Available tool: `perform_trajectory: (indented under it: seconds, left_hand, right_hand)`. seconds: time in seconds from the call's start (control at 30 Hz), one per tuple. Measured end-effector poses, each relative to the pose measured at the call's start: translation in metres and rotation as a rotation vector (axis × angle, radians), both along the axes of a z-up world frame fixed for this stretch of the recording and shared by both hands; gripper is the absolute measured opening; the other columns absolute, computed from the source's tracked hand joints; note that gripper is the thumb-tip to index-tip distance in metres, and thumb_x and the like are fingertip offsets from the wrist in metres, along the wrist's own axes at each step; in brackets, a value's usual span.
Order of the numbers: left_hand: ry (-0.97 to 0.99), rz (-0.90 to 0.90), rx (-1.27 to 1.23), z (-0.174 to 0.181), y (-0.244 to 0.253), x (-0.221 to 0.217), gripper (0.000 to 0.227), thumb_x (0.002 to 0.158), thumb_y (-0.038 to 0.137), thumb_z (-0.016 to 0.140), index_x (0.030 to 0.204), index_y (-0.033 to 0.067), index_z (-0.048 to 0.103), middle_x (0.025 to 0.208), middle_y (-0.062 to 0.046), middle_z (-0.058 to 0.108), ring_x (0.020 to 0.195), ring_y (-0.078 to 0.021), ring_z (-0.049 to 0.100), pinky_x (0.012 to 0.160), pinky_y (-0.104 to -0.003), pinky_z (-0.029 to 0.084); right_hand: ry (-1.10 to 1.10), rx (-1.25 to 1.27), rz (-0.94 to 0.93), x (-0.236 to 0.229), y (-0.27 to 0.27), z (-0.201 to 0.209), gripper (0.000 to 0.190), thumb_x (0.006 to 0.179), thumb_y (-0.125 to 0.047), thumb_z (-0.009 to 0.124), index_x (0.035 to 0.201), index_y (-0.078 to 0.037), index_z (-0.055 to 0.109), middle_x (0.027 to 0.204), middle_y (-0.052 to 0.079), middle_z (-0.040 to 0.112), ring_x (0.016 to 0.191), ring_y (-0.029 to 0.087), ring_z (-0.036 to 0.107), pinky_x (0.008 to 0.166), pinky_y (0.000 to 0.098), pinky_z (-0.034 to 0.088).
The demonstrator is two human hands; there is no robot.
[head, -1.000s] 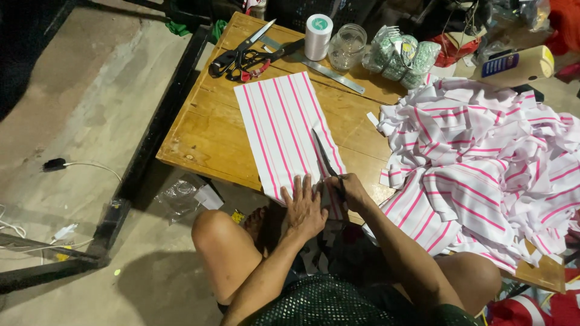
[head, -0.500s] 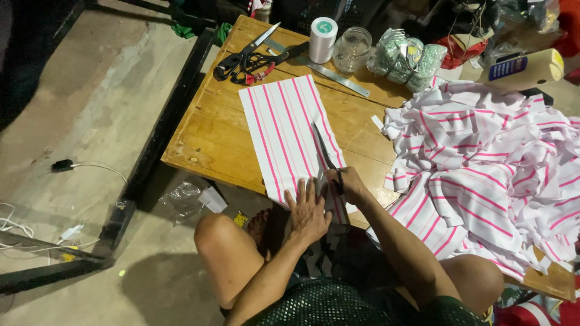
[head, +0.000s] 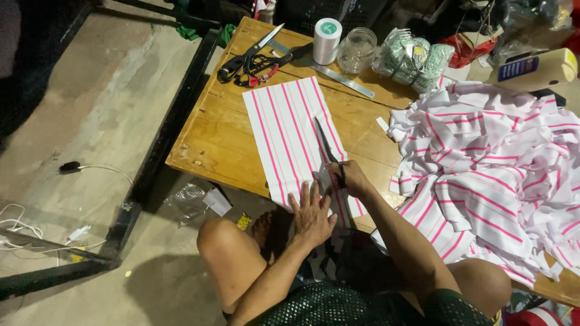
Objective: The person cuts a piece of white fabric with pink stripes into long strips using scissors. They hold the fabric flat on a wooden table, cut along the length, and then fold the resulting strips.
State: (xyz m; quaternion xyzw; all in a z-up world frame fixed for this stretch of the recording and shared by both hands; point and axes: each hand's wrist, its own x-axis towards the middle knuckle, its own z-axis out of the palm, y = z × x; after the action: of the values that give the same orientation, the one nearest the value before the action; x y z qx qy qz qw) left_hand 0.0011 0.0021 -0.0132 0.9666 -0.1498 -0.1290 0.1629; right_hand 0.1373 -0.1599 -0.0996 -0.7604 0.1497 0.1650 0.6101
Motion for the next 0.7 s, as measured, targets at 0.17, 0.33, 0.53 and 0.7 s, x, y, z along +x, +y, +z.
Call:
perform_trajectory:
  seconds: [0.17,0.33,0.53,0.7]
  left_hand:
    - [-0.001,-0.010,0.009,-0.009,-0.001,0.001,0.061,0.095,0.044,0.052,0.148,0.0148,0.049,0.162,-0.023,0.027,0.155,-0.0451,0.003,0.112,-0.079,0.001]
    - [-0.026,-0.001,-0.001,-0.011,-0.001,0.001,0.063,0.093,0.042,0.055,0.149,0.0148,0.047,0.163,-0.023,0.025,0.155,-0.0449,0.006,0.112,-0.079,0.003]
    - [-0.027,-0.002,-0.018,-0.009,-0.002,0.001,0.065,0.094,0.044,0.052,0.151,0.0130,0.044,0.165,-0.025,0.022,0.155,-0.0464,0.007,0.111,-0.079,0.003]
    - [-0.038,-0.006,-0.011,-0.018,-0.003,0.001,0.066,0.093,0.041,0.054,0.151,0.0128,0.045,0.166,-0.024,0.019,0.155,-0.0465,0.004,0.110,-0.080,0.003]
  right_hand:
    - [0.050,0.004,-0.023,0.000,0.010,0.064,0.047,0.076,-0.044,0.081,0.068,0.000,0.066,0.055,0.015,0.053,0.047,0.023,0.056,0.040,0.0338,0.044]
    - [0.081,0.139,-0.089,0.016,0.009,0.065,0.049,0.077,-0.039,0.083,0.075,0.005,0.062,0.055,0.012,0.049,0.042,0.022,0.054,0.035,0.0329,0.045]
    - [0.028,0.137,-0.078,0.025,0.006,0.024,0.034,0.077,-0.023,0.080,0.067,0.005,0.062,0.052,0.014,0.050,0.041,0.023,0.055,0.035,0.0330,0.046]
    - [0.084,0.159,-0.080,0.023,0.026,0.097,0.042,0.077,-0.031,0.080,0.074,0.006,0.062,0.054,0.010,0.047,0.039,0.020,0.053,0.033,0.0328,0.046]
